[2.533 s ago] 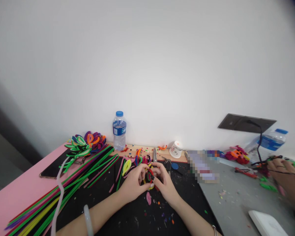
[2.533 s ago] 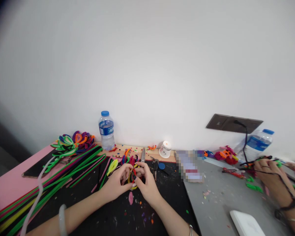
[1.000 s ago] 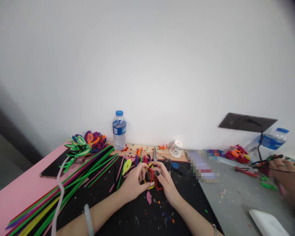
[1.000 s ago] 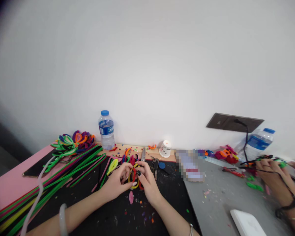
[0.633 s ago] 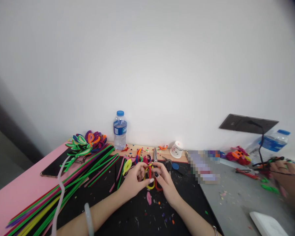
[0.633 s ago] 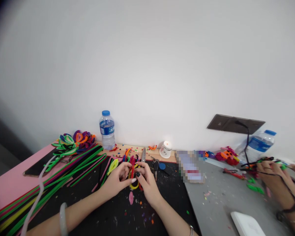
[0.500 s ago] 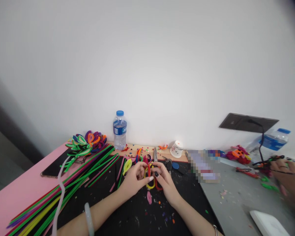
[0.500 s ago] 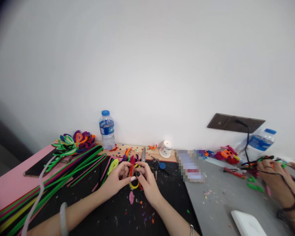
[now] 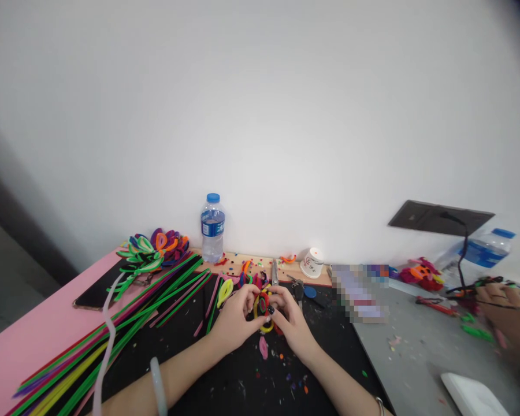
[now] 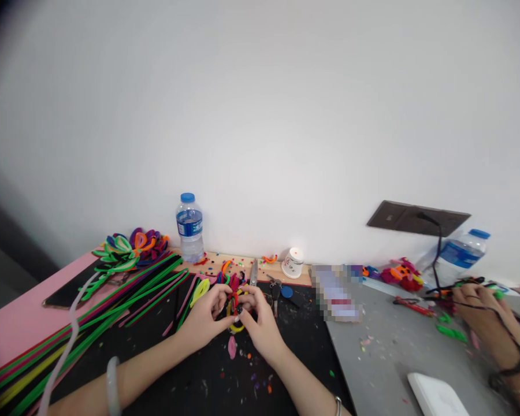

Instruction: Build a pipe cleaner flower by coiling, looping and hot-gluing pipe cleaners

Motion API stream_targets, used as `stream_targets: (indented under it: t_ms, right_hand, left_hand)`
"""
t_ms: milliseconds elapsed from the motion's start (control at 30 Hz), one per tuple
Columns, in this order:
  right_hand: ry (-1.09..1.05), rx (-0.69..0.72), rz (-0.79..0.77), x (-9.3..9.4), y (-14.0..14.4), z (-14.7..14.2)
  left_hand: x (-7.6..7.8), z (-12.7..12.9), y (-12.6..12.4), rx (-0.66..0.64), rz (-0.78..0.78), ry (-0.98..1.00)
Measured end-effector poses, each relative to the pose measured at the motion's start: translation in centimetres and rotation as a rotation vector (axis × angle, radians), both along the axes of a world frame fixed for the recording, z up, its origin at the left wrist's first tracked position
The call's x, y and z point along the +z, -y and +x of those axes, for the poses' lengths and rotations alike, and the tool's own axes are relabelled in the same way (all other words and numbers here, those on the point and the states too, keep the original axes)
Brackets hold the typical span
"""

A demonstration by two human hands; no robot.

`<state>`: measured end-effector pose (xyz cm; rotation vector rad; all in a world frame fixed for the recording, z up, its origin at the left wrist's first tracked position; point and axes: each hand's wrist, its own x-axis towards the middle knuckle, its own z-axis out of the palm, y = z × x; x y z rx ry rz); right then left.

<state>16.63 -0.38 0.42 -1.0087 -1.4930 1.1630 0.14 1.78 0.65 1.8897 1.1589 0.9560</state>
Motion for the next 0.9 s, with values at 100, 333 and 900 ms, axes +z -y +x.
stream_targets:
  t_ms: [100,333,900]
  right_hand:
    - [0.009,-0.016,0.001,0.13,0.09,-0.10]
    - [0.025,-0.017,0.003,-0.07,-0.15,-0.07]
    - [0.075,-0.065,0.027,-0.19,-0.23,-0.35]
  left_hand:
    - [0.08,0.00,0.08,0.047,0.058,-0.025]
    - [0.32,-0.03,0.01,0.109,0.211,-0.020]
    - [-0.12,0.04,-0.36,0.087,0.145,0.072]
